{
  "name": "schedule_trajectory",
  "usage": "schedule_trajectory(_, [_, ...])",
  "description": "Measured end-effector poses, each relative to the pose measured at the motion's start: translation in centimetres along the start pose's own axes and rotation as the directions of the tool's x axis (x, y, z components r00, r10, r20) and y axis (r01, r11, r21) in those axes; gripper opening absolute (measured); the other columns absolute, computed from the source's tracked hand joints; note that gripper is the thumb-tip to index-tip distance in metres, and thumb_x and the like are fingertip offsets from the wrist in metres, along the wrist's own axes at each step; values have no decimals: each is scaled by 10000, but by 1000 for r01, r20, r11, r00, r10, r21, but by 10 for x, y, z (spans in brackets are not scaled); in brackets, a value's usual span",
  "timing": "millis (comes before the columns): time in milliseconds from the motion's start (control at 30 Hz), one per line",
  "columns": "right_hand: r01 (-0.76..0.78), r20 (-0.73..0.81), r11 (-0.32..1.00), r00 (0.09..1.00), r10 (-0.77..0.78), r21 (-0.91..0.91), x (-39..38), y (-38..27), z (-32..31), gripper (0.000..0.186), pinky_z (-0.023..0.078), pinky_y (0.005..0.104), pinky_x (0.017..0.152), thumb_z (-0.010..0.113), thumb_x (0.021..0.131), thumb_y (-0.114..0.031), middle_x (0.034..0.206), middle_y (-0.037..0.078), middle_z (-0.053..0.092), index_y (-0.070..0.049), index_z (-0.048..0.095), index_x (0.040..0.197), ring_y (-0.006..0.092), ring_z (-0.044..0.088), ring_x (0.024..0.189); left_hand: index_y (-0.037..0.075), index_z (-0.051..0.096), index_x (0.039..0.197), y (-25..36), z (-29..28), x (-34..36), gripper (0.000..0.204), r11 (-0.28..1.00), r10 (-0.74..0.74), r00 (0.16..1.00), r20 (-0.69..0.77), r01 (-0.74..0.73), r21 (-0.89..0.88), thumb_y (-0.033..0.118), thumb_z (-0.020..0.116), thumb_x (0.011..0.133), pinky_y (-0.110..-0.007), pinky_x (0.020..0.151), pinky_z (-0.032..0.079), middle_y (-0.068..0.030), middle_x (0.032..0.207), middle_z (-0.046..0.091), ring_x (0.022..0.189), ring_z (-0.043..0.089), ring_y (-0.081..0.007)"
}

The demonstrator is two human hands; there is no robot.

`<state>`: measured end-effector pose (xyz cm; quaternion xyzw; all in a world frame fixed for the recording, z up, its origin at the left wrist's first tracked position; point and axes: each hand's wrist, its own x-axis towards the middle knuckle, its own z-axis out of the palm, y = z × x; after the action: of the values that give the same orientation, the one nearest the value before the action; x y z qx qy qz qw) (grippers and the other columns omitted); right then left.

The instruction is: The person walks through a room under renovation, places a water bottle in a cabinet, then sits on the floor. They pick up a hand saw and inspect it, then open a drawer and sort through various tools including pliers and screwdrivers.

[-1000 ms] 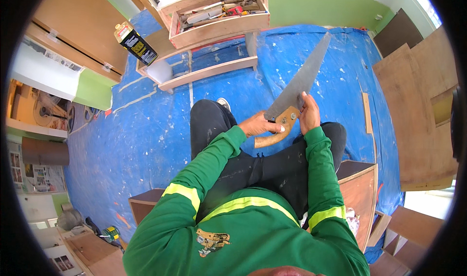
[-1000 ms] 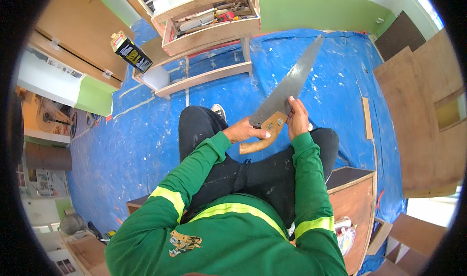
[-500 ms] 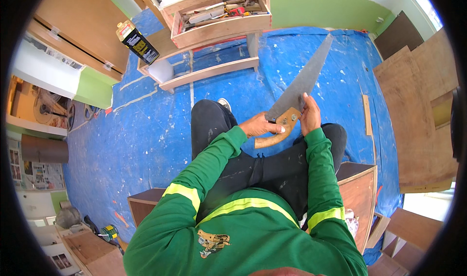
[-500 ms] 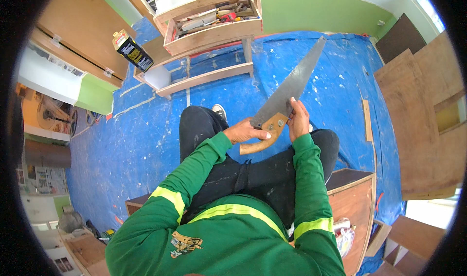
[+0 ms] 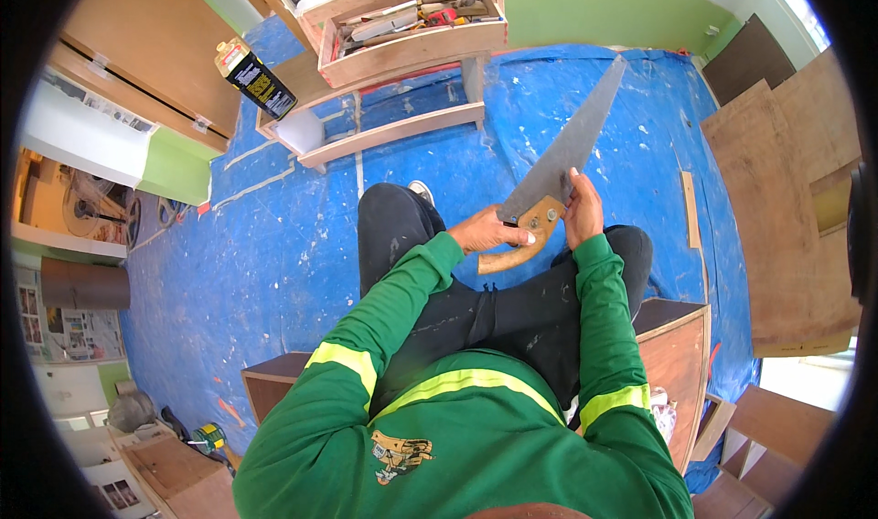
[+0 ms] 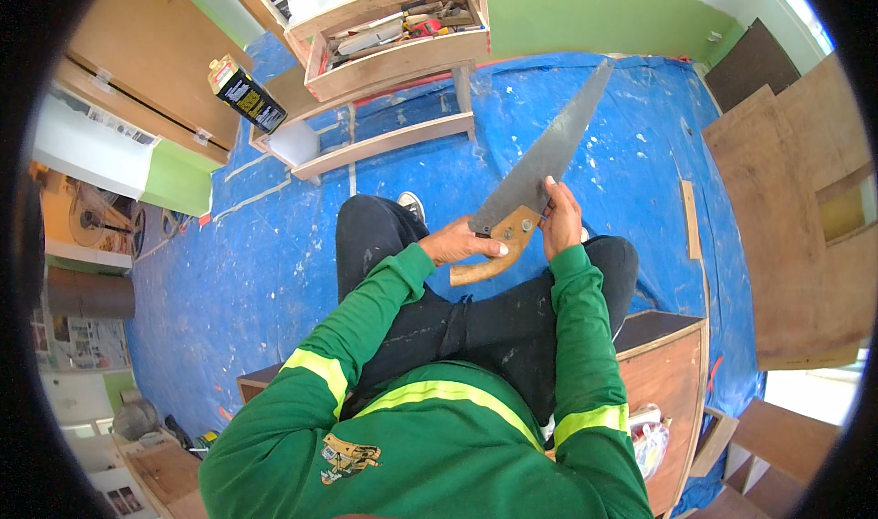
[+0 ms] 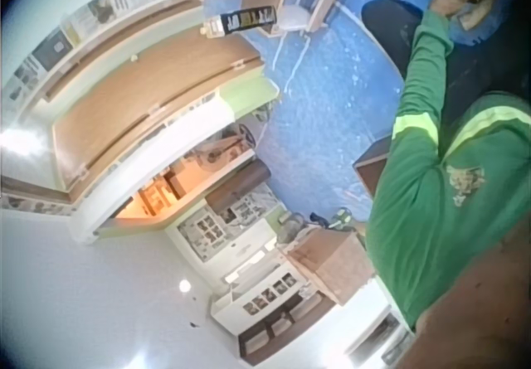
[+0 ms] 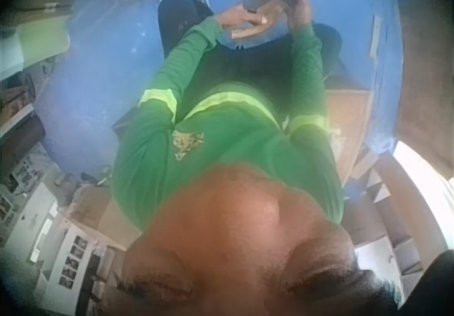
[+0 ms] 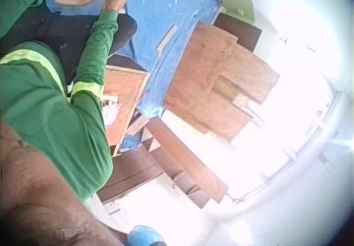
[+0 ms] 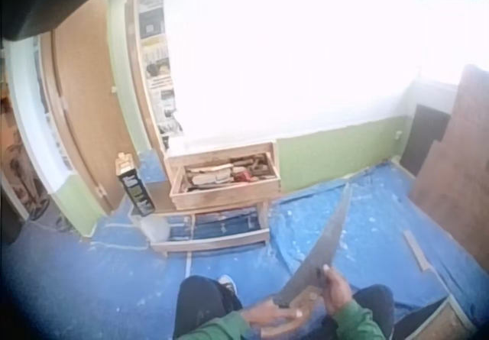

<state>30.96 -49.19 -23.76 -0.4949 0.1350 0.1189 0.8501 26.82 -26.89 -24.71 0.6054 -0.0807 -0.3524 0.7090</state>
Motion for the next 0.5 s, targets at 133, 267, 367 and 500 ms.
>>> schedule_trajectory(133, [15, -15, 1000, 1000, -15, 12, 1, 2, -2, 257, 508, 354, 846, 622, 1045, -357, 1066, 10, 680, -116, 643, 1135, 143, 638, 969, 14, 587, 1417, 0, 1, 0, 621, 1000, 3, 1000, 1, -3, 21, 235, 835, 892, -382, 1007, 527, -110, 1279, 677, 1165, 642, -210])
schedule_trajectory(267, [14, -1, 1000, 1000, -14, 5, 1, 1, -2, 289, 507, 345, 844, 623, 1043, -367, 1074, 18, 685, -108, 648, 1167, 146, 646, 972, 14, 590, 1416, 1, -1, 1, 626, 998, -8, 1000, 2, 8, 65, 253, 833, 891, -382, 997, 528, -111, 1274, 678, 1159, 642, -212])
schedule_trajectory(367, [20, -1, 1000, 1000, -20, -2, 2, 2, -2, 307, 508, 342, 841, 623, 1042, -374, 1073, 21, 687, -104, 650, 1184, 147, 649, 970, 17, 587, 1424, 2, 1, -2, 641, 999, -1, 1000, -9, 1, 37, 267, 836, 888, -383, 996, 527, -109, 1275, 678, 1162, 639, -211])
schedule_trajectory(500, [30, 5, 1000, 1000, -30, 0, 4, 4, -4, 320, 507, 344, 841, 620, 1043, -380, 1082, 23, 692, -100, 649, 1196, 150, 654, 979, 19, 592, 1421, -2, -1, 1, 640, 1000, -5, 1000, 0, 5, 22, 272, 840, 888, -382, 1000, 525, -102, 1276, 680, 1166, 638, -205])
